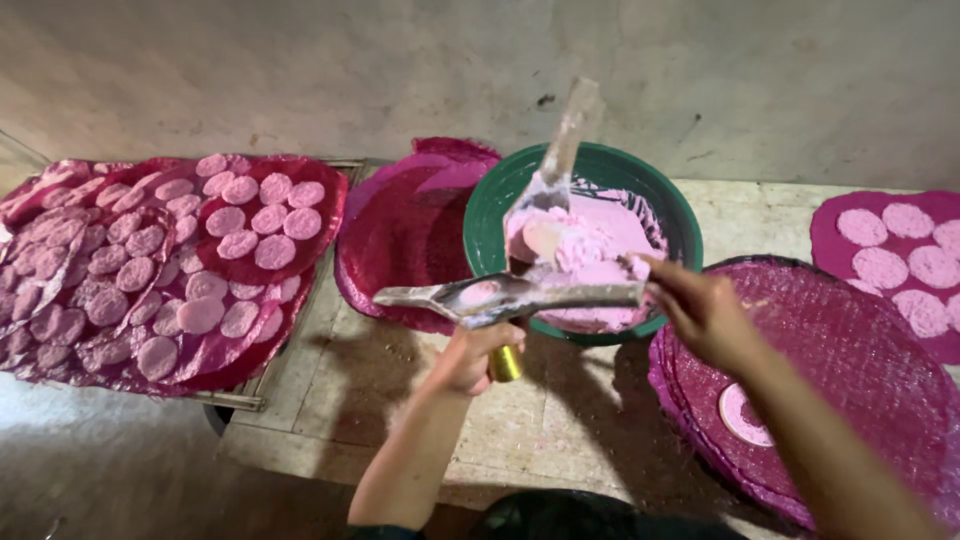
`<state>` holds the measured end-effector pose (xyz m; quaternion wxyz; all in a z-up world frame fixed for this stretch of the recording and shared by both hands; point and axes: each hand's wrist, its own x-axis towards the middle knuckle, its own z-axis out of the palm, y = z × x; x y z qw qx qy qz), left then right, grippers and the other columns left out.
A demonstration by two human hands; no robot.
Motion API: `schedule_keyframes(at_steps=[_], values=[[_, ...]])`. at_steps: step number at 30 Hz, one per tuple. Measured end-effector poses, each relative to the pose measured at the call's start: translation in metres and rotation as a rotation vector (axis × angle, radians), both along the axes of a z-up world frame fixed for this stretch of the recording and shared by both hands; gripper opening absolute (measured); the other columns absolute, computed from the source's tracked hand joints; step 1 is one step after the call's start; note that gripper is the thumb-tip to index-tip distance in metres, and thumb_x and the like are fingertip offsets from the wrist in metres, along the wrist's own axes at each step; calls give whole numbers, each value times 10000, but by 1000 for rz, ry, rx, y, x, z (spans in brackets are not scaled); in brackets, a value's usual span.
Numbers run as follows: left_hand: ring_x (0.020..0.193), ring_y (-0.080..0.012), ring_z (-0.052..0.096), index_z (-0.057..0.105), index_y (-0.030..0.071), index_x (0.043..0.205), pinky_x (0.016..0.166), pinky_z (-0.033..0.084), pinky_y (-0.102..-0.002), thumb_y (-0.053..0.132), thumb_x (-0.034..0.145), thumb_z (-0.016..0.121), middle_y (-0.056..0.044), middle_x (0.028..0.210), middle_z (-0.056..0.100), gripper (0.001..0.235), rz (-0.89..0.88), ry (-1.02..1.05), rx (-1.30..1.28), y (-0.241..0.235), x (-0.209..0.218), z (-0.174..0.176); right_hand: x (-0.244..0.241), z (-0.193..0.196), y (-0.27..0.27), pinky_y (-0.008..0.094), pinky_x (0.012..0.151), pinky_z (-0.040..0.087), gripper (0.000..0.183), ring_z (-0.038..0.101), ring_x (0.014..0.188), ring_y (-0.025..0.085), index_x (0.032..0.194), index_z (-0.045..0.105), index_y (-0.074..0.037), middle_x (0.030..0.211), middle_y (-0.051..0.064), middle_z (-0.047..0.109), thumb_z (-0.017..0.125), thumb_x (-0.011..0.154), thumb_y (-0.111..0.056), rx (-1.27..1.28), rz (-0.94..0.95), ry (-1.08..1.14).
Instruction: The person scoops pink batter from a green bowl into a handheld metal mold, then presses the mold onto a pink glittery surface to form circular cakes. The person repeatedly fills the mold, presses it down, and releases the formed cakes onto the surface.
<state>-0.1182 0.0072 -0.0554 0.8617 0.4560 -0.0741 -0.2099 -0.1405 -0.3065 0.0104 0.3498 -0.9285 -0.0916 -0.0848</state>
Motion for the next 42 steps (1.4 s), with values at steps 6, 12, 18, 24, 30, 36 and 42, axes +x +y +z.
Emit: schedule_keyframes(at_steps=[6,12,18,24,30,36,42], values=[[881,-193,632,615,-19,1210,754,546,-338,5,856,709,-104,1008,634,367,124,-94,-22,-38,16,-15,-11,-59,57,277,466,459,379,544,537,128,1353,670,-89,724,73,677,633,978,-47,344,-87,-103],[1029,-199,620,563,-1,1334,859,544,-348,37,837,718,-101,1201,641,522,138,-156,212,-68,7,-13,-3,-76,74,294,541,430,445,510,564,106,1394,623,-31,698,94,592,611,952,16,314,-136,-415],[1221,-165,534,461,117,1415,1000,460,-309,102,819,781,-37,1357,560,677,141,-21,548,-44,19,-4,5,-91,72,293,536,447,400,517,590,113,1333,660,-12,724,95,634,629,936,19,350,-41,-257],[857,-204,659,670,-18,1182,744,569,-339,56,804,760,-116,1010,683,396,436,-265,241,17,64,-7,16,-38,38,349,663,524,446,614,776,196,1429,646,-11,1005,222,696,586,1005,-138,473,-176,288],[816,-191,673,656,13,1183,738,569,-336,155,777,744,-125,998,707,439,-146,-11,-326,10,4,-34,50,19,41,522,1096,443,837,540,1336,439,1674,81,-4,1520,308,497,535,1049,-327,-65,170,-484],[1022,-206,677,608,13,1321,837,564,-351,196,846,784,-115,1166,701,539,-486,93,-84,-26,-54,-14,-13,21,78,512,829,634,823,694,1109,411,1652,112,-91,1374,371,530,631,1049,-305,1627,876,111],[952,-193,727,704,65,1198,848,611,-354,227,841,837,-72,1075,750,414,-347,-600,881,2,-85,39,-92,59,37,457,845,667,665,772,1030,346,1504,412,-82,1378,299,635,614,876,-162,302,482,-280]])
